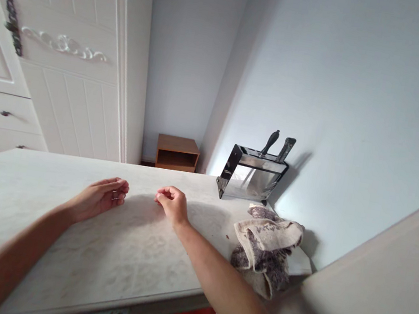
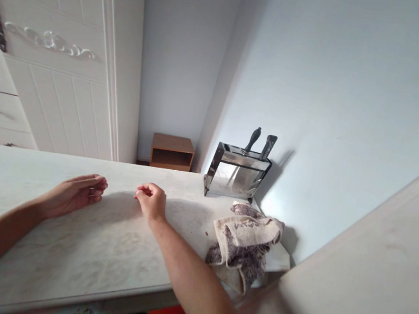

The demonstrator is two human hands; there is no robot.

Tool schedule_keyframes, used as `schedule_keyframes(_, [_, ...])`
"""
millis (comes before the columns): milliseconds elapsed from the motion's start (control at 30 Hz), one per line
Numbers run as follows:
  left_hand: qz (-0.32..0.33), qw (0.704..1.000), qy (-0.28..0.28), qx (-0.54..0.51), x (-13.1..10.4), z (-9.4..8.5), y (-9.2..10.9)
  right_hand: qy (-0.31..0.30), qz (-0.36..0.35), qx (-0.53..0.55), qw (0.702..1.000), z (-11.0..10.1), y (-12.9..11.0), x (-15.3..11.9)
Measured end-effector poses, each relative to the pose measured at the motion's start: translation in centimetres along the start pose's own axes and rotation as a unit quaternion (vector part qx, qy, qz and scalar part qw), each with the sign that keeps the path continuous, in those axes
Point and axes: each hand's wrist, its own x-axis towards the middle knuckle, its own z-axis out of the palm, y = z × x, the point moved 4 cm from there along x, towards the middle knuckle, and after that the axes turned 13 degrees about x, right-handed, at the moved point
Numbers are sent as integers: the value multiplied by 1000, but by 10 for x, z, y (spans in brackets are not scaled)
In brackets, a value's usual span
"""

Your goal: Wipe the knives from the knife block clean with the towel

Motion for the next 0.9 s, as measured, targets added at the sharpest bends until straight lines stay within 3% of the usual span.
schedule_keyframes(167, [-6,1000,4,10,-1,-1,0,5,-5,-16,1000,-1,-6,-5])
schedule_keyframes(300, [-3,1000,-9,23,2,-2,-2,21,37,31,999,-2,-19,-17])
schedule_keyframes(533, [-2,1000,4,13,5,-5,-3,-2,65,124,990,-23,-69,-58])
schedule_keyframes(733, [-6,1000,9,18,0,0,-1,50,23,169,984,-83,-123,-82])
schedule_keyframes(900, [-13,998,33,59,7,3,-2,168,-64,185,966,-166,-151,-68])
